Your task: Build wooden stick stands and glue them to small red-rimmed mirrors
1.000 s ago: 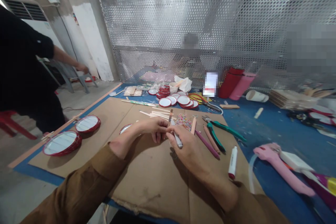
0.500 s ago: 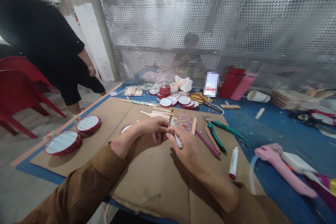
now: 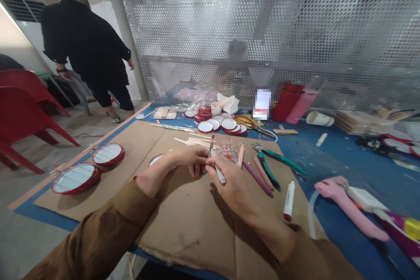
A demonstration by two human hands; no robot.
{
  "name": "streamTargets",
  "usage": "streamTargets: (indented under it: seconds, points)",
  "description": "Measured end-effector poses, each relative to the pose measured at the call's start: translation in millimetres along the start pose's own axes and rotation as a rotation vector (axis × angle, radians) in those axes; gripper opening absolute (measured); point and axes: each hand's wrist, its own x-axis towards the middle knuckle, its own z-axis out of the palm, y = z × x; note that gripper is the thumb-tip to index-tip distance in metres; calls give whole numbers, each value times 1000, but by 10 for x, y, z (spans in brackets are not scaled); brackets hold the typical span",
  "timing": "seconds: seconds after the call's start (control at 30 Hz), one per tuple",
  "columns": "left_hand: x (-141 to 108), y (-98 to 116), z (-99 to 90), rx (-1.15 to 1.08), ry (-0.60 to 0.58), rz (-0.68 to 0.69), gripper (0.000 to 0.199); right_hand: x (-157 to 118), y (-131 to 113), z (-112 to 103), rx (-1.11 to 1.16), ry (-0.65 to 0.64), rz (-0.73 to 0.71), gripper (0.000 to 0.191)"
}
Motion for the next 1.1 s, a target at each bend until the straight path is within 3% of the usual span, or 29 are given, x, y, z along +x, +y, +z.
streamTargets:
  seconds: [0.47,1.1]
  points:
    - [-49,103,16,27,-6,-19,26,4,-57,-33,9,-29,16,14]
    - [-34,72,17,25,-7,1,35,-4,-35,-45,-10,-42,10,19]
